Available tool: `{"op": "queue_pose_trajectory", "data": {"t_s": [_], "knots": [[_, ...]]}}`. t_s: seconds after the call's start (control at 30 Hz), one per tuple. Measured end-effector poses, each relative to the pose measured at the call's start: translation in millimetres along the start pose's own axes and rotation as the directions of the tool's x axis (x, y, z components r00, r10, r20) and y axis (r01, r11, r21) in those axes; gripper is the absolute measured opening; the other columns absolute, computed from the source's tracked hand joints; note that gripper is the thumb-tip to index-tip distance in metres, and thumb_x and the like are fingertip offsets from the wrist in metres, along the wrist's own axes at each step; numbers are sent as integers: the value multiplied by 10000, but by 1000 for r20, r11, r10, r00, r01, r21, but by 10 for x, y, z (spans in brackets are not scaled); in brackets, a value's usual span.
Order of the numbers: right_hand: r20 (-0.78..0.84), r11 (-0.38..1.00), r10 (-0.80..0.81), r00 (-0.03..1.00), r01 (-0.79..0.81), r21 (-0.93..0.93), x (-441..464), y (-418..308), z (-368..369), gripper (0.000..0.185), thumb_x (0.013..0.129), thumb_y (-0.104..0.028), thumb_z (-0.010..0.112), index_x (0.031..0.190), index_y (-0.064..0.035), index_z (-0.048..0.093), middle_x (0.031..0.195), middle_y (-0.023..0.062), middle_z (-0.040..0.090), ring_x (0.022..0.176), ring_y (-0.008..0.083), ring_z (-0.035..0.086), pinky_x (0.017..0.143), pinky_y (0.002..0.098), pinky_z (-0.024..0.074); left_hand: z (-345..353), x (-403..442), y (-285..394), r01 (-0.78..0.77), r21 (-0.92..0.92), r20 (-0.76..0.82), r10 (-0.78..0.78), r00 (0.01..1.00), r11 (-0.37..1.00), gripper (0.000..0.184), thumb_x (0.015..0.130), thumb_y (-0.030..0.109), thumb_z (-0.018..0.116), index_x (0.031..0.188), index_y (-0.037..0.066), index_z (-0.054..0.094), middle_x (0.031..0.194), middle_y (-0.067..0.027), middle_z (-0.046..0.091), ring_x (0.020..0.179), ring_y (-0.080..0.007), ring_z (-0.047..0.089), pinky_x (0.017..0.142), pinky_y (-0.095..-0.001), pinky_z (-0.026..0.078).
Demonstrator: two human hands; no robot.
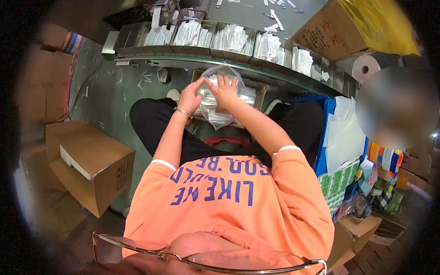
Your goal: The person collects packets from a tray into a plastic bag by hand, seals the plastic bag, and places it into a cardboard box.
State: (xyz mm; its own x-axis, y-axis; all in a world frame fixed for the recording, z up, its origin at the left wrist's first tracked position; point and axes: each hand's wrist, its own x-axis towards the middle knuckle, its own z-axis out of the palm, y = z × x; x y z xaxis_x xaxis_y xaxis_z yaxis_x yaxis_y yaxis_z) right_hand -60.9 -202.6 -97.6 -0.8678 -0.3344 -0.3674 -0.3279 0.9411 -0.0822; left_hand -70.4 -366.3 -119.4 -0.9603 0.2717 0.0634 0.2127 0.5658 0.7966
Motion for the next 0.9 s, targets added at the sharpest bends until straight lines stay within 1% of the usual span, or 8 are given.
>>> {"op": "queue_pose_trajectory", "data": {"t_s": [0.17,0.23,0.27,0.37,0.53,0.63,0.77,0.9], "knots": [[-615,855,-78,785,370,364,-388,344,-404,892,641,-268,775,1394,-103,326,1386,211,367,1335,305,299,1086,414,235,76,94,-320,220,-386,-216,-320,923,896,558,912,396,496,1352,67,398,1222,-138,529,1116,-255,511,927,-333,400],[-697,683,134,705,444,580,-390,437,-102,658,794,-239,671,1348,-29,385,1363,162,428,1311,258,348,1083,354,233,-392,581,-347,679,-634,580,-808,103,-369,765,877,587,425,1341,-19,371,1248,-142,512,1164,-276,483,938,-377,410],[-503,403,395,769,347,847,-400,340,2,631,826,-326,581,1349,-32,386,1361,147,431,1295,253,361,1078,349,240,271,186,-552,408,-885,129,-727,675,222,758,916,592,298,1403,12,289,1461,-123,287,1338,-233,278,1078,-318,225],[417,-685,506,755,58,726,-393,89,205,700,923,-589,311,1352,-42,388,1356,99,439,1247,238,400,1062,336,260,726,144,-487,623,-772,450,-582,677,128,904,844,719,295,1381,-7,327,1391,-143,381,1272,-285,358,1026,-356,309],[265,-657,538,800,202,726,-152,321,904,701,909,-615,320,1340,-69,407,1351,111,443,1233,234,414,1011,362,329,418,-16,282,751,-661,574,-639,512,7,819,882,658,312,1344,-15,382,1393,-162,382,1244,-288,396,1003,-394,345],[12,-258,726,688,255,932,-328,815,923,606,941,-502,393,1339,-44,394,1318,122,457,1224,231,422,1029,331,293,247,29,137,43,-163,-358,-99,929,986,543,879,225,551,1325,-36,385,1399,-216,356,1336,-320,279,1080,-361,252],[-215,11,706,674,293,956,-502,1214,141,408,929,-222,520,1267,0,462,1257,105,504,1176,186,456,992,289,345,122,107,722,-422,391,565,149,811,818,895,644,207,750,1388,30,286,1473,-204,187,1367,-371,163,1086,-481,224],[-571,638,677,464,17,770,-401,2254,-109,540,835,-299,619,1231,36,473,1226,216,514,1159,299,479,989,357,358,622,106,520,-448,649,611,-70,789,615,1212,465,358,850,1450,178,166,1507,-171,84,1382,-399,75,1066,-582,153]]}}
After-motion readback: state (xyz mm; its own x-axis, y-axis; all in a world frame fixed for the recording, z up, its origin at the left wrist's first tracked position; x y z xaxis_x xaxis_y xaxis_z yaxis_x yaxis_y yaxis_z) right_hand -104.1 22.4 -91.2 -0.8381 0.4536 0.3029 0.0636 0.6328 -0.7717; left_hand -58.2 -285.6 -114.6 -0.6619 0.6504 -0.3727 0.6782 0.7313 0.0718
